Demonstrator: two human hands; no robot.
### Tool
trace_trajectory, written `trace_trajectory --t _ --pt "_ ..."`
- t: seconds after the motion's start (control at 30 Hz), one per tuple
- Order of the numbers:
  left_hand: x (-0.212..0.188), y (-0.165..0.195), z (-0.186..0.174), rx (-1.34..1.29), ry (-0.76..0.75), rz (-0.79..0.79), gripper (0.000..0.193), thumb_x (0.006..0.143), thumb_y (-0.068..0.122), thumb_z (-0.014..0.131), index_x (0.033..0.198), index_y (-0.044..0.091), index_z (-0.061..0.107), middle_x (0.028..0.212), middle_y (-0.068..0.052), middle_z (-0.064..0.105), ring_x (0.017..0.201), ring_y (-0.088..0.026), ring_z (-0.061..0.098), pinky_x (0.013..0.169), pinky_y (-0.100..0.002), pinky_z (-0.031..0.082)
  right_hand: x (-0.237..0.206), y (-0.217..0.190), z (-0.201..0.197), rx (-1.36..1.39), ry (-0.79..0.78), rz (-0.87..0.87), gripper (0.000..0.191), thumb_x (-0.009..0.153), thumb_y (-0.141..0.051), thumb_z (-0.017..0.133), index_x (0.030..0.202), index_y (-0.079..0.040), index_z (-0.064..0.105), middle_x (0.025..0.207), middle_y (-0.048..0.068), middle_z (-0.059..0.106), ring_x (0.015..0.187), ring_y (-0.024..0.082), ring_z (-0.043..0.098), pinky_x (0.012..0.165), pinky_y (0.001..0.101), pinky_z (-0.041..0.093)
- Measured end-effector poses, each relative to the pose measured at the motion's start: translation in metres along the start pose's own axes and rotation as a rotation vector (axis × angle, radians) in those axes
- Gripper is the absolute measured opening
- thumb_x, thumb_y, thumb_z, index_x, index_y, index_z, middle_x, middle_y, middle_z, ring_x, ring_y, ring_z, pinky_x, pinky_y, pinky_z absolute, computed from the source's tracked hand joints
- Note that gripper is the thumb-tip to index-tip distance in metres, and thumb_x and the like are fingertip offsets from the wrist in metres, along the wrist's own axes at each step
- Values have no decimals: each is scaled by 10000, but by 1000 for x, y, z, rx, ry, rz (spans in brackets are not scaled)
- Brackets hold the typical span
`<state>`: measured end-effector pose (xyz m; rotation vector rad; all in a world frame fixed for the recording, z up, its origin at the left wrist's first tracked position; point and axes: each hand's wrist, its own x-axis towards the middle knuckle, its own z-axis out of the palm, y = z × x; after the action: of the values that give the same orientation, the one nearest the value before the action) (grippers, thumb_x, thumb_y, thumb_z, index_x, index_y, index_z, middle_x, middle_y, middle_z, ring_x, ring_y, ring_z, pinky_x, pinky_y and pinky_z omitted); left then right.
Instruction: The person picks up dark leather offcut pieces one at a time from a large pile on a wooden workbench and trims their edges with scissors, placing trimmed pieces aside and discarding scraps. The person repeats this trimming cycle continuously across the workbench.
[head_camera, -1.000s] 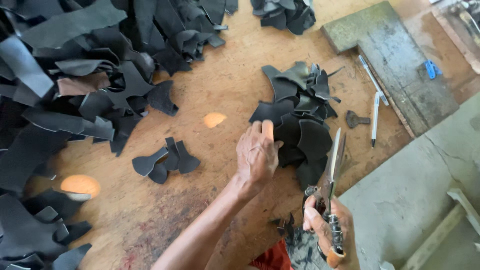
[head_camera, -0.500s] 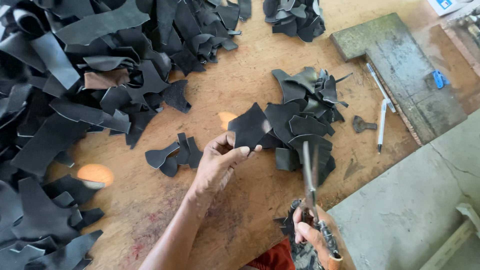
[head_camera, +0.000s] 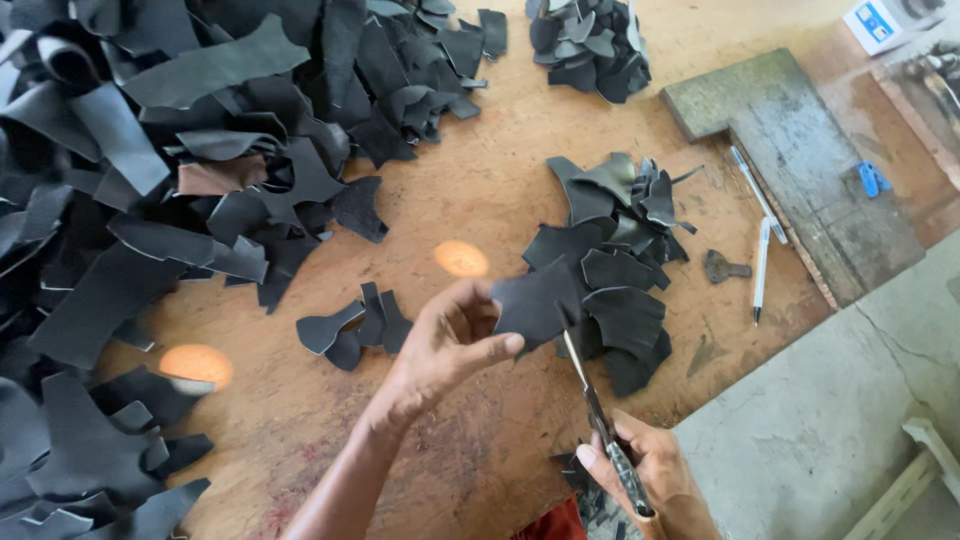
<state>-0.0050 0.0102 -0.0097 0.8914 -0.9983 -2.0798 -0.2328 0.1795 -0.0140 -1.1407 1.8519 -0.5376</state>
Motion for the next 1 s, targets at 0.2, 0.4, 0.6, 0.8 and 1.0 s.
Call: trace_trajectory --t 0.2,0.4,0.6,0.8,1.0 --pt "12 29 -12 520 -60 256 353 883 107 797 1221 43 717 966 -53 745 795 -107 675 720 -257 597 3 7 -15 7 -13 20 264 818 -278 742 812 -37 636 604 36 507 547 169 482 524 337 415" --pt "33 15 -6 -160 59 172 382 824 41 785 1182 -13 664 1011 -93 760 856 -164 744 754 -322 653 9 -1 -4 289 -83 140 327 737 -275 671 966 -46 628 735 108 639 667 219 702 668 388 611" --pt "32 -10 6 -316 140 101 367 803 29 805 1144 0 672 1000 -109 759 859 -170 743 757 -331 645 -1 -38 5 153 -116 87 345 795 -330 619 987 -44 604 766 120 621 714 221 673 705 378 562" --pt "26 -22 16 -325 157 53 305 817 77 815 1072 -34 689 939 -138 777 810 -188 748 735 -323 632 7 -81 11 141 -71 -5 379 833 -332 600 1040 -14 604 794 155 639 739 264 668 720 410 563" --pt "19 -26 22 -335 161 165 302 821 83 825 1065 -25 684 907 -112 762 792 -166 718 759 -335 611 12 -90 19 64 -26 -406 580 938 -273 550 1398 73 476 1183 231 677 1068 354 661 960 457 465"
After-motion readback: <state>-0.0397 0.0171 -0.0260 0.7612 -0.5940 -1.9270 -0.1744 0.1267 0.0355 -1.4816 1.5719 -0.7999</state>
